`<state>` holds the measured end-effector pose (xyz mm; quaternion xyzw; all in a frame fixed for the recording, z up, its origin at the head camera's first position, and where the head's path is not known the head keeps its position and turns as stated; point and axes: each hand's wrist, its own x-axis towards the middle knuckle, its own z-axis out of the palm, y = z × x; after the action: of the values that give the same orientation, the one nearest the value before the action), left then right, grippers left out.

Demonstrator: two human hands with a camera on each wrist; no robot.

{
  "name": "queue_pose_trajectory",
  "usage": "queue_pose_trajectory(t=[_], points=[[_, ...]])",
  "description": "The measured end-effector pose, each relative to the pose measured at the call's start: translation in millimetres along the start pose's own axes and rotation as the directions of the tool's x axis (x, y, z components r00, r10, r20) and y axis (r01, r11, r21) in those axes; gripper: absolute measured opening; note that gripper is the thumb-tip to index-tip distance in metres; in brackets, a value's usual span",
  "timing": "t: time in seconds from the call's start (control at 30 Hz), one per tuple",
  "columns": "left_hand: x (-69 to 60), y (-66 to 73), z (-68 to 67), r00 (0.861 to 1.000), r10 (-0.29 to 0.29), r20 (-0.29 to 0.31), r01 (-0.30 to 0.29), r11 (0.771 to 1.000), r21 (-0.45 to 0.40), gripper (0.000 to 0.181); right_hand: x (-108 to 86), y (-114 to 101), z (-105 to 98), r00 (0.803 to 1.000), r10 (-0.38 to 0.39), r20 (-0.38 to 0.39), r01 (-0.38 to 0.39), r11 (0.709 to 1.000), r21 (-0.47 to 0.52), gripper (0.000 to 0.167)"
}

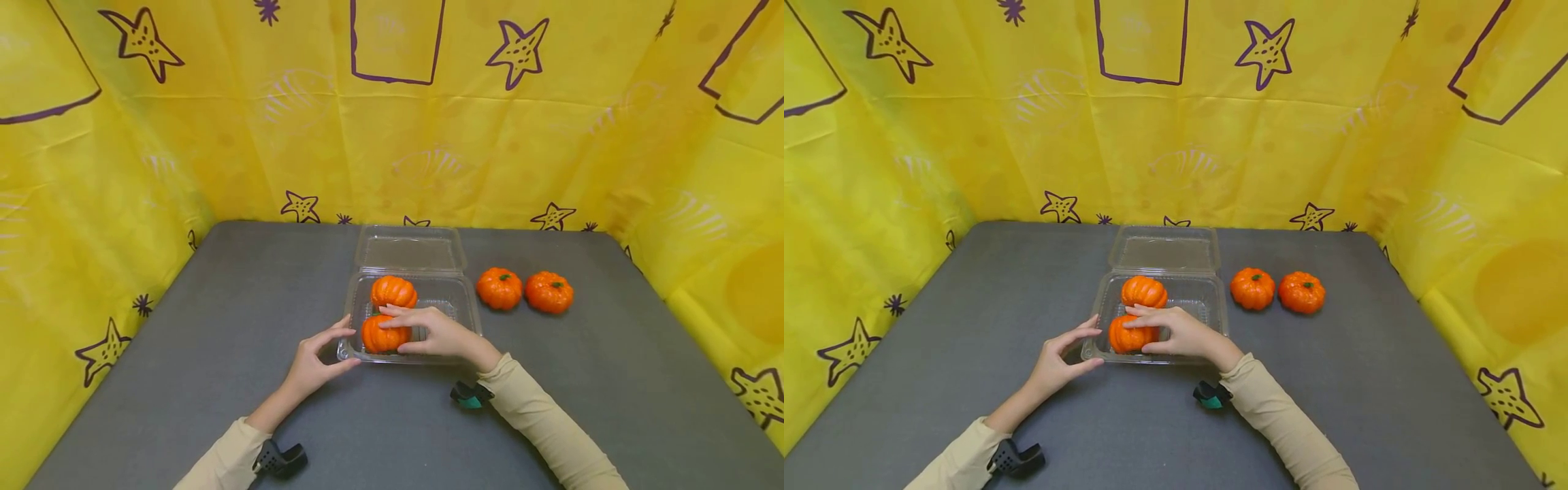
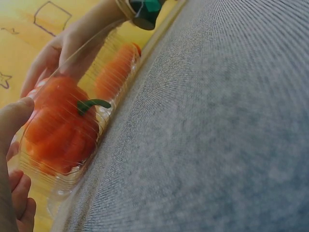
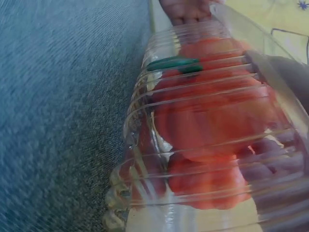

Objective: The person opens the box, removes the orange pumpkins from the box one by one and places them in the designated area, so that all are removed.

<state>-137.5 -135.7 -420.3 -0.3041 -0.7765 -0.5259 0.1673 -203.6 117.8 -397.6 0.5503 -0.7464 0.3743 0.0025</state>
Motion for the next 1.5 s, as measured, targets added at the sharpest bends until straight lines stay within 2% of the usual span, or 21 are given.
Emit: queue_pose_trajectory(t=[0.23,0.43,0.73,0.87,1.1,1.3,1.5], points=[[0.3,0.2,0.2,1.000,-0.002,-0.007,0.002,1.000,-0.010,0.043,0.0,3,1,0.999,-0.036,0.009,0.037,0.994,-0.106,0.055],[1.2,0.1,1.1,0.999,0.026,-0.021,-0.026,1.000,-0.009,0.044,0.9,4,3,0.994,-0.106,0.009,0.105,0.966,-0.237,0.062],[-0.5,-0.2,1.6,0.998,0.048,-0.032,-0.048,0.999,0.005,0.045,0.4,1,2,0.985,-0.174,0.009,0.167,0.932,-0.321,0.059],[0.5,0.2,1.3,0.999,0.032,-0.029,-0.032,0.999,-0.006,0.044,-0.4,1,0,0.984,-0.180,0.001,0.169,0.920,-0.352,0.062],[-0.2,-1.3,1.1,1.000,0.013,-0.022,-0.013,1.000,-0.017,0.043,-1.9,2,1,0.977,-0.212,-0.039,0.182,0.910,-0.374,0.062],[-1.0,-2.4,1.1,0.999,0.027,-0.034,-0.028,1.000,-0.014,0.043,-2.1,2,-2,0.975,-0.210,-0.079,0.170,0.922,-0.347,0.062],[0.6,0.3,1.3,1.000,0.001,-0.022,-0.002,1.000,-0.012,0.043,-4.0,0,-7,0.972,-0.182,-0.152,0.127,0.941,-0.314,0.067]])
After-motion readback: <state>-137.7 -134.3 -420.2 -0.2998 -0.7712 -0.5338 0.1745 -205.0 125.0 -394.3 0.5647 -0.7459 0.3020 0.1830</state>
